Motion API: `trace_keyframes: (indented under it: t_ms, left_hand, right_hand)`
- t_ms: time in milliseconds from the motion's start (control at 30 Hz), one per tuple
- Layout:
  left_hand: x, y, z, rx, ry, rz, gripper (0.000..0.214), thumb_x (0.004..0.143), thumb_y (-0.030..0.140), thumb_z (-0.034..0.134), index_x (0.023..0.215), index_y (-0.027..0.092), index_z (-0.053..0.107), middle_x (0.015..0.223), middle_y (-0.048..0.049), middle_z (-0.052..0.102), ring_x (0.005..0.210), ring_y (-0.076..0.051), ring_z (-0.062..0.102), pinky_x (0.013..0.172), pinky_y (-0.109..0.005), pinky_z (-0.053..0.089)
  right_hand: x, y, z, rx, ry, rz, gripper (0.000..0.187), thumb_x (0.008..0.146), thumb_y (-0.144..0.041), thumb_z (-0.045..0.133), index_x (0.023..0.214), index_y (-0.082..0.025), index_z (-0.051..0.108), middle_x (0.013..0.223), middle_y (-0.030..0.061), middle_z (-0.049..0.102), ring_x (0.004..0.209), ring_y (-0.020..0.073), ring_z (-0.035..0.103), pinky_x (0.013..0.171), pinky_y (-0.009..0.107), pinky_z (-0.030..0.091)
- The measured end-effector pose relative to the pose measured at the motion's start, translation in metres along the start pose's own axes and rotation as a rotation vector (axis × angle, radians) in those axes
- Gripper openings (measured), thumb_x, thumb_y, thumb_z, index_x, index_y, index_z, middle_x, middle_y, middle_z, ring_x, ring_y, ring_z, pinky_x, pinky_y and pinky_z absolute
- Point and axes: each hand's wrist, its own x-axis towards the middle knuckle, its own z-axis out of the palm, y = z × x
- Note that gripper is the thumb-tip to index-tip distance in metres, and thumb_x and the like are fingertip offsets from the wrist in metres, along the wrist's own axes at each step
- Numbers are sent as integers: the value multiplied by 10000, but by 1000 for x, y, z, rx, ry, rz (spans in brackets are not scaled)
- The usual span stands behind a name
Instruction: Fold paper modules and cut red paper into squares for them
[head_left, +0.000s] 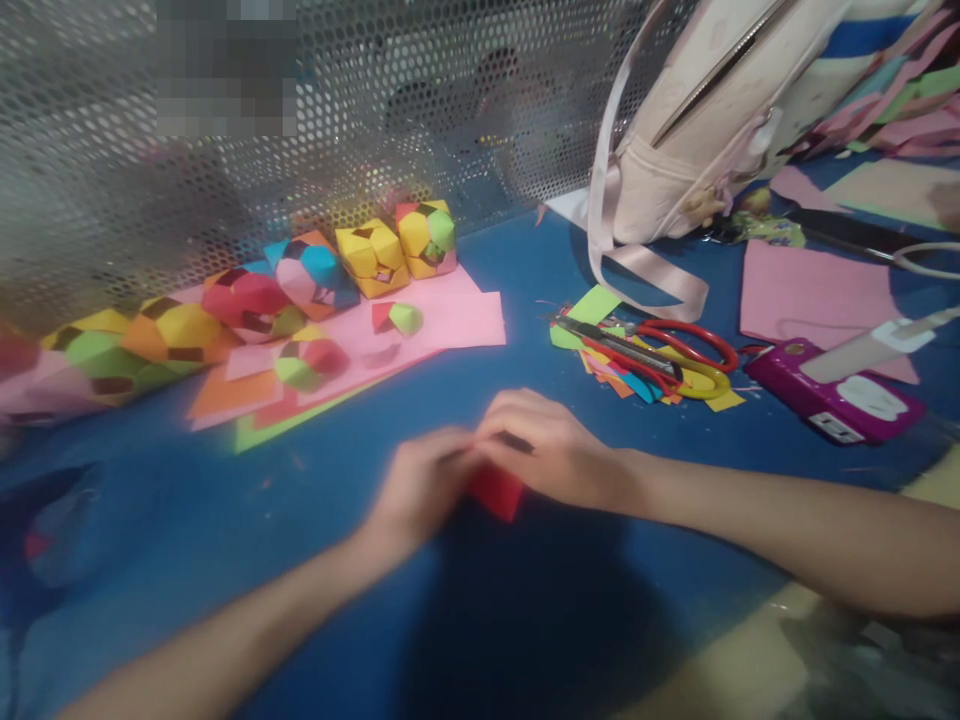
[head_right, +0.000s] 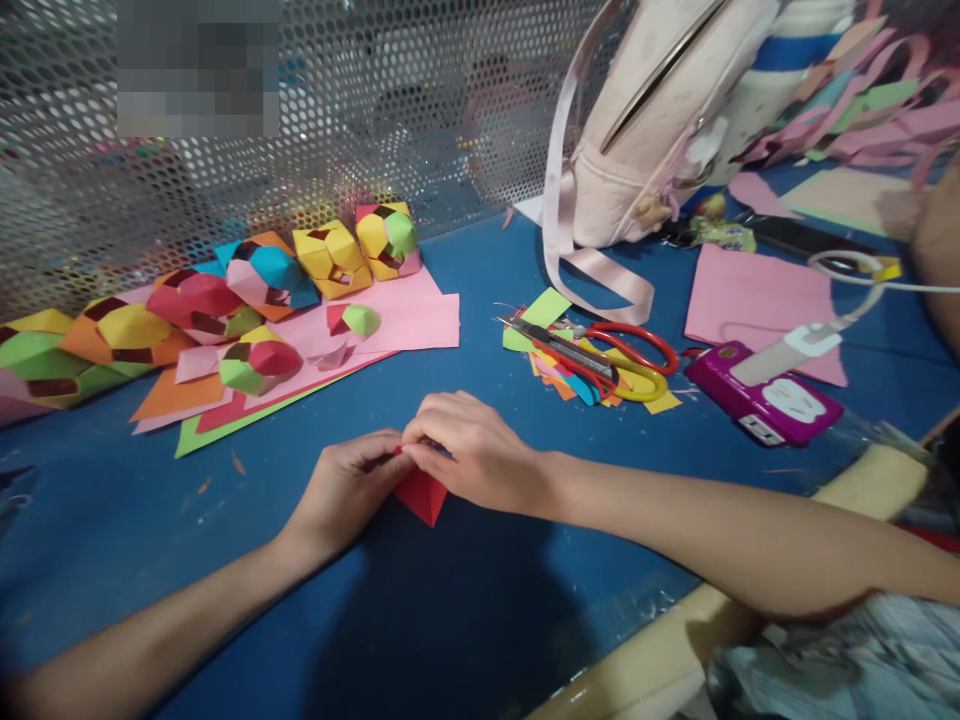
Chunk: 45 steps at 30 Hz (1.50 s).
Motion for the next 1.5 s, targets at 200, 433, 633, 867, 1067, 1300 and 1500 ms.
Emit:
trace_keyframes:
  t_ms: [200,433,633,867,1067,1300,1500]
  left_hand:
    - [0,-1,0,-32,-8,-23,140,767,280,650,707,223,762,767,-39,734,693,-182,628,658,-261,468]
    - [2,-12,-5,-100,182,-193,171,787,360,667,838,205,718,836,-19,719,768,-158,631,703,-243,468]
    - [2,-10,-2,-96,149,-197,141,764,318,674,830,196,694,858,-19,717,780,-151,631,722,-247,473]
    - [2,-8,-2,-5,85,-172,209,803,366,633,891,226,761,896,-22,749,842,-182,660,793,-272,477]
    - [1,-8,-1,-45,154,-184,174,778,356,659,819,210,743,821,-15,735,788,-172,655,750,-263,482]
    - [0,-12,-1,-163,241,-144,139,771,309,665,831,185,653,936,-24,693,851,-160,636,777,-269,475]
    - [1,-12,0,-155,266,-174,115,741,255,660,776,180,580,931,-14,666,831,-144,610,746,-254,455]
  right_hand:
    - [2,-2,-2,40,0,-58,114,924,-160,485,899,-171,595,829,63,657,800,161,596,728,297,453]
    - [4,-5,-3,195,40,386,45,852,-167,545,841,-176,587,778,3,613,679,110,553,636,226,455]
    - [5,-1,0,145,71,291,145,841,-98,532,737,-170,603,710,-2,624,660,106,563,634,222,435]
    - [3,4,-3,44,70,127,108,864,-136,572,799,-159,655,775,37,694,711,136,618,687,262,455]
    - [5,0,-4,53,80,192,165,882,-136,544,757,-176,644,740,15,697,693,129,626,687,266,455]
    - [7,-8,-9,187,38,379,218,863,-282,564,1046,-166,584,959,63,672,840,160,621,748,288,489]
    - [6,-12,0,260,-81,605,217,826,-292,576,1017,-195,537,827,3,652,731,140,595,669,260,458]
